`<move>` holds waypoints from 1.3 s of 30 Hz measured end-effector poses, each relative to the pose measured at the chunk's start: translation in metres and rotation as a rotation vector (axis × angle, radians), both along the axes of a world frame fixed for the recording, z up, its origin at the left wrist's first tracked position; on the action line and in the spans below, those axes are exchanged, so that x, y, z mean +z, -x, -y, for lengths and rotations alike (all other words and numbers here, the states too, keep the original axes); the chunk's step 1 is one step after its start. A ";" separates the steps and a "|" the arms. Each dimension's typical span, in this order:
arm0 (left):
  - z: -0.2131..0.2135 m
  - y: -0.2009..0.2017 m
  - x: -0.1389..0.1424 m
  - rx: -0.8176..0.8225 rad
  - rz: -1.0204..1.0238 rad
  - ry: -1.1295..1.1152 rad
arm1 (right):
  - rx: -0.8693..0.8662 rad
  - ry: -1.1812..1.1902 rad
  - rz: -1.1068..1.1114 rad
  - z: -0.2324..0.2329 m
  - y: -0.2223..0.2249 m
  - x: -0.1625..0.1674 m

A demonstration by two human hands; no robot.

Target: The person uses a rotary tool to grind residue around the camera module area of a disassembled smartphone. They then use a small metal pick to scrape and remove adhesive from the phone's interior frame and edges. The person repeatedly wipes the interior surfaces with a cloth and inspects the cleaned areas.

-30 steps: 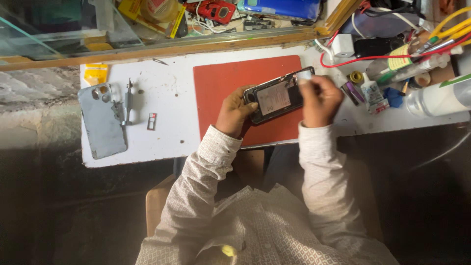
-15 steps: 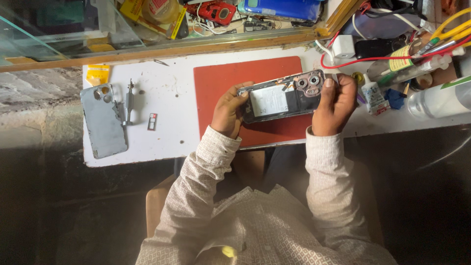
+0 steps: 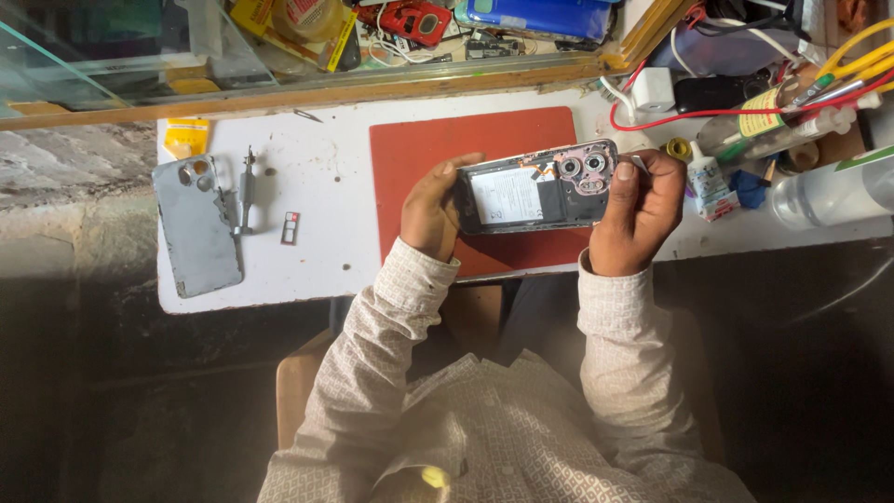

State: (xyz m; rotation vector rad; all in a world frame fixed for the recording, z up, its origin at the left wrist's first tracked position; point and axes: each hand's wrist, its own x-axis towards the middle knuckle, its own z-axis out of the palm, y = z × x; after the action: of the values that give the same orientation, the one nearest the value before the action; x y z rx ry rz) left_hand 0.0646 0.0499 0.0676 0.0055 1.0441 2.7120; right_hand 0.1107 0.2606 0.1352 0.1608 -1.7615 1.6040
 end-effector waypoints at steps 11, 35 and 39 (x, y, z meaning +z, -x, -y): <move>0.001 -0.003 0.002 -0.001 -0.007 0.011 | -0.048 -0.031 -0.011 0.002 -0.007 0.000; 0.002 -0.003 -0.004 0.021 -0.089 0.034 | -0.032 -0.055 -0.038 0.013 -0.018 0.001; 0.001 -0.003 -0.003 0.051 -0.088 0.089 | -0.017 -0.061 -0.047 0.014 -0.018 0.000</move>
State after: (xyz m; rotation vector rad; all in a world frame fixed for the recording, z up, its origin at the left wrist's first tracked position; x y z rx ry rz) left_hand 0.0673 0.0491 0.0648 0.0840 1.2052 2.7298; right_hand 0.1289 0.2467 0.1354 0.2101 -1.7720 1.5238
